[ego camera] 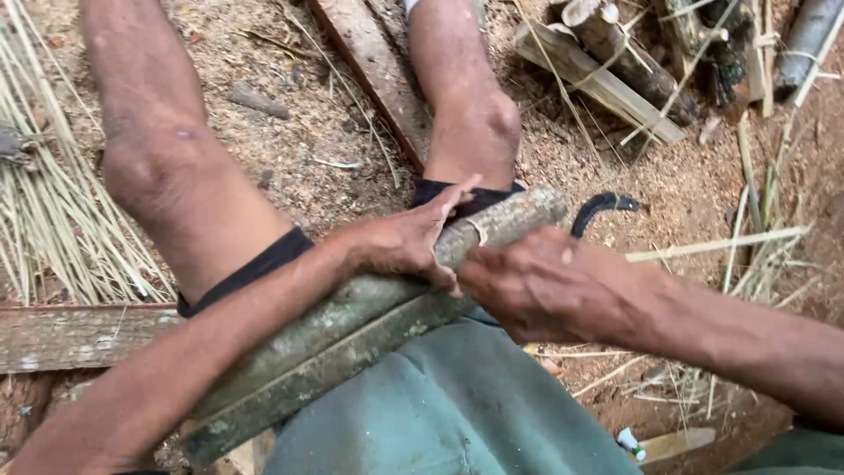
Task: Binding two pieces of wood together using thin flexible strips by wrapping and tucking them.
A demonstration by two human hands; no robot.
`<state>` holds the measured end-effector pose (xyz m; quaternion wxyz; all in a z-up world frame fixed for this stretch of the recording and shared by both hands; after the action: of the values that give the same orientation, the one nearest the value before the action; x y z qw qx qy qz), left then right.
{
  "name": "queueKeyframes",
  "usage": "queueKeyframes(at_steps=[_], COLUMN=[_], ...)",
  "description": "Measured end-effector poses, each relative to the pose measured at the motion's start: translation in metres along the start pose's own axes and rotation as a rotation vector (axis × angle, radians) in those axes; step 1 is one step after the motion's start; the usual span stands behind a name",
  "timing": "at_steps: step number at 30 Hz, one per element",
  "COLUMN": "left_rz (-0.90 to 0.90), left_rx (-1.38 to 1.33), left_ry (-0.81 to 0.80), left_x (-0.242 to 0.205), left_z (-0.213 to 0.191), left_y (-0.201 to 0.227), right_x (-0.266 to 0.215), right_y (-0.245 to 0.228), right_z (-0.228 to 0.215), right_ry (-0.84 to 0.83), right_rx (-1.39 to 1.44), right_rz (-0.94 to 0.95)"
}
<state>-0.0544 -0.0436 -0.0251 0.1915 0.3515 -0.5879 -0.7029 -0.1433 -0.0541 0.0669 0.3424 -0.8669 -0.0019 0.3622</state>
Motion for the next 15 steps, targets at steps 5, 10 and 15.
queueKeyframes(at_steps=[5, 10, 15], left_rz=[-0.351, -0.49, -0.643], left_rx=[-0.375, -0.178, -0.011], left_ry=[0.315, 0.176, 0.0], left_x=[0.015, -0.003, -0.009], left_z=[-0.006, -0.007, 0.005], left_y=[-0.048, -0.019, -0.026], right_x=[0.04, 0.077, 0.108], right_y=[0.034, 0.131, 0.209], right_z=[-0.06, -0.032, -0.022], right_ry=[0.353, 0.4, 0.462], right_rx=[0.026, 0.125, -0.016], right_rz=[-0.117, 0.108, 0.343])
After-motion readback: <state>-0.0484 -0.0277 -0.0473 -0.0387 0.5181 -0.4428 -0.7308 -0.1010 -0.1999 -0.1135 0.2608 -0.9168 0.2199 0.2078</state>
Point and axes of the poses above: each hand's wrist, its own x-axis towards the middle knuckle, its own z-axis out of the palm, y = z × x, the point moved 7 cm from there along x, towards the middle knuckle, and after that the axes turned 10 degrees about x, right-handed, at the moved point
